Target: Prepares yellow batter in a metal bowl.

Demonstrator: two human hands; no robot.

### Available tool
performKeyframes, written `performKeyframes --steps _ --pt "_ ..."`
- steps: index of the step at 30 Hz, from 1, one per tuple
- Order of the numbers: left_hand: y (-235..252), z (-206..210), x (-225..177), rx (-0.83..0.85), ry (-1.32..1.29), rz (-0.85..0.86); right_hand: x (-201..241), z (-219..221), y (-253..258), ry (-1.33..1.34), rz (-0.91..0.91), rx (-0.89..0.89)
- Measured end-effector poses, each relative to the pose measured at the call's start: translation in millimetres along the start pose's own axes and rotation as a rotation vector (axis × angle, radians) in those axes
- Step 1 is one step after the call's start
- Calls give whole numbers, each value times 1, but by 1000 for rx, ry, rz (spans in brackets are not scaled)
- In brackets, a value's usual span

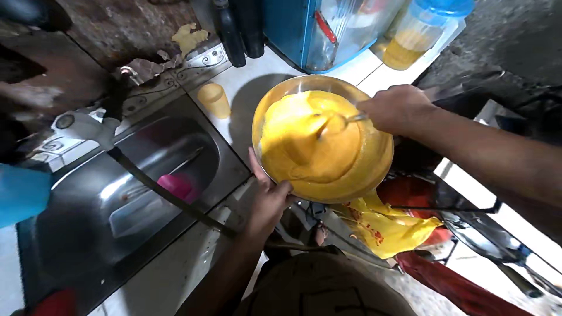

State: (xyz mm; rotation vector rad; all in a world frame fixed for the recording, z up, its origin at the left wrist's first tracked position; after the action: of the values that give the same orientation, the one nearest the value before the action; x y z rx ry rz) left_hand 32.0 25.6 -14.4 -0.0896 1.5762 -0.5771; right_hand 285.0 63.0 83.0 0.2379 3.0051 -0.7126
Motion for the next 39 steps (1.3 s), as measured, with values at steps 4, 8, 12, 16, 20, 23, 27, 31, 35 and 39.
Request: performKeyframes --steps 4,8,12,16,20,23,27,31,35,39 --pt "13 -12 -3 -4 71 33 38 17 -8 45 -241 -62" --pt "24 -33 -8 85 162 77 6 14 -9 10 -122 75" --pt "37 -31 -10 112 171 85 25 11 8 92 -196 -168" --pt "36 -35 -8 127 163 106 18 19 0 52 -315 14" --pt "32 -28 -8 159 174 97 12 1 17 29 -64 -84" --pt "31 -29 -7 146 168 93 47 4 1 9 -325 -114" --pt "32 -31 -6 128 130 84 26 -10 -35 -81 -511 -288" --pt "34 -37 -6 84 99 156 -1 -44 -86 -103 -465 -595" --pt "34 -34 -2 29 105 177 -13 -63 -131 -77 -432 -692" --pt "30 -35 4 27 93 146 -28 -72 -148 -26 -416 -813"
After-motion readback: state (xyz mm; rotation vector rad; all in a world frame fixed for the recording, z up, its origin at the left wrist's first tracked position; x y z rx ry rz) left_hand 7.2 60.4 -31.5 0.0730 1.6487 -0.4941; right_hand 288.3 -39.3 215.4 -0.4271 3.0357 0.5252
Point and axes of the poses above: each hand's wrist, its own y-axis towards the middle knuckle, its own z-axis out of the palm, x = y × z, the point moved 5 cm from there along y, towards the middle knuckle, and after that the axes turned 14 degrees about y, right-handed, at the moved point
